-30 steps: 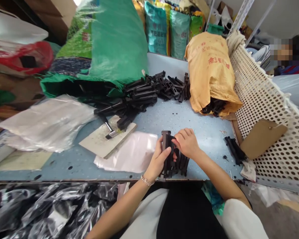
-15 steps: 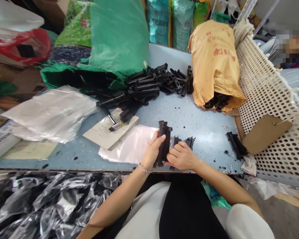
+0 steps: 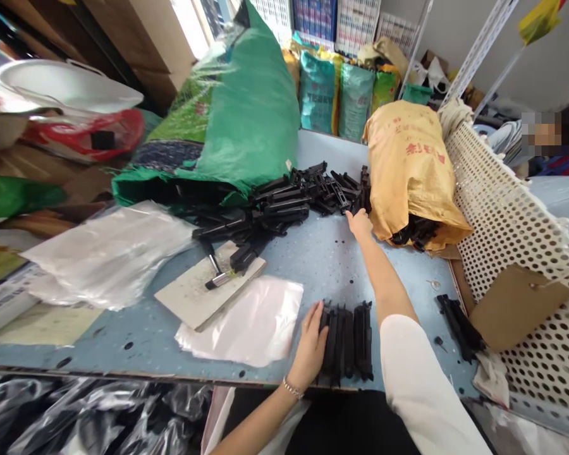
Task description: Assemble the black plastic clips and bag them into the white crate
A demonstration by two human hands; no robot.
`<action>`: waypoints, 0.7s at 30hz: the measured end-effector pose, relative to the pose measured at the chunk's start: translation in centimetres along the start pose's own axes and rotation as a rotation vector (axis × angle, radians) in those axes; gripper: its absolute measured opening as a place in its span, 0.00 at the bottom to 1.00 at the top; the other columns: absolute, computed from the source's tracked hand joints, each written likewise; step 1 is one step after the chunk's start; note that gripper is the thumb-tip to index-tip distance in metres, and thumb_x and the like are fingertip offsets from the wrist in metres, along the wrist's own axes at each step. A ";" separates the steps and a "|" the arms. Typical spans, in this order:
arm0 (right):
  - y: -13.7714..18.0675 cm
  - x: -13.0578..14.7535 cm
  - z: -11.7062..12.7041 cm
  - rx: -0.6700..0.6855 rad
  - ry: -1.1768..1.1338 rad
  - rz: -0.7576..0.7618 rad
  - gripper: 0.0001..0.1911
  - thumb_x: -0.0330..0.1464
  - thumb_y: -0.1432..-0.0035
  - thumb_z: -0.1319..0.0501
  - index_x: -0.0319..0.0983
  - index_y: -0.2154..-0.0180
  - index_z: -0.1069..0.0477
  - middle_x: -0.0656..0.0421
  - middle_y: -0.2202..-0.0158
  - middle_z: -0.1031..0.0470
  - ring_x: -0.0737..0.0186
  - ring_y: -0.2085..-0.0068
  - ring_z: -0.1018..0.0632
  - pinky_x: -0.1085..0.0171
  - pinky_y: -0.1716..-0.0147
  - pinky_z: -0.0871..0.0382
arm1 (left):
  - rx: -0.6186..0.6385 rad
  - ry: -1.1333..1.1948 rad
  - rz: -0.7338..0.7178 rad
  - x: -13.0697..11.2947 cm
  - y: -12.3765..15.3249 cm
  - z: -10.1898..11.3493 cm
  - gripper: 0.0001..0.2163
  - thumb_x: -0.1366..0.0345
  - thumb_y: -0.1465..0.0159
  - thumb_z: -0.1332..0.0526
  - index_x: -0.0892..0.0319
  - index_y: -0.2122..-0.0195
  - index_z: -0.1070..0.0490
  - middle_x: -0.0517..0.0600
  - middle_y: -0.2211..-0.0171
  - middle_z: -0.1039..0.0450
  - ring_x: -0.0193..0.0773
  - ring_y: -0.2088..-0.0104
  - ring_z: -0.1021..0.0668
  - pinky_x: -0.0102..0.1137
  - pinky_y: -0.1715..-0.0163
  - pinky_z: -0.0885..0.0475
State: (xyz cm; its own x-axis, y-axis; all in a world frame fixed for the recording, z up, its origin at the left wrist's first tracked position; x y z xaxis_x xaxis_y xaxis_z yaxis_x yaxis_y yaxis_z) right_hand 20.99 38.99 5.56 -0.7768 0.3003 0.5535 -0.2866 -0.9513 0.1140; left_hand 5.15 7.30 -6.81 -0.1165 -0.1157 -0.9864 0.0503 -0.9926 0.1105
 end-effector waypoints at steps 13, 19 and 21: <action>21.2 -9.3 -3.2 0.679 -0.584 -0.084 0.24 0.53 0.35 0.50 0.43 0.73 0.38 0.70 0.84 0.47 0.70 0.85 0.47 0.69 0.86 0.46 | 0.139 0.920 0.185 -7.9 -6.6 -0.1 0.35 0.37 0.41 0.34 0.53 0.39 0.35 0.57 0.44 0.25 0.49 0.42 0.23 0.47 0.38 0.31; 25.9 -5.9 2.7 0.383 -0.356 0.510 0.21 0.50 0.28 0.51 0.42 0.56 0.28 0.53 0.60 0.22 0.56 0.59 0.21 0.56 0.58 0.25 | 0.228 0.912 0.238 -11.3 -2.7 0.1 0.21 0.52 0.44 0.27 0.58 0.57 0.31 0.46 0.65 0.26 0.31 0.71 0.24 0.29 0.68 0.26; 25.4 -3.7 5.2 0.099 -0.179 0.791 0.21 0.49 0.29 0.49 0.43 0.49 0.29 0.51 0.53 0.24 0.52 0.53 0.24 0.51 0.53 0.28 | 0.254 0.860 0.292 -11.3 -1.1 0.2 0.21 0.51 0.43 0.28 0.59 0.60 0.32 0.45 0.69 0.28 0.30 0.75 0.27 0.27 0.74 0.30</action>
State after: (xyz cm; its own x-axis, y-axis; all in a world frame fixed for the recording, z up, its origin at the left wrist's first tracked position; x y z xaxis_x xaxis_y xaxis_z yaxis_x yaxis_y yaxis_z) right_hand 19.46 13.34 10.69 -0.6253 -0.4700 0.6230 0.3661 -0.8817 -0.2977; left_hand 6.17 9.70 4.20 0.6440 -0.3945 -0.6554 -0.2672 -0.9188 0.2905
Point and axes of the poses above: each hand's wrist, its own y-axis away from the middle knuckle, its own z-axis out of the back of the hand, x = y × z, the point moved 8 cm from there along -y, towards the middle knuckle
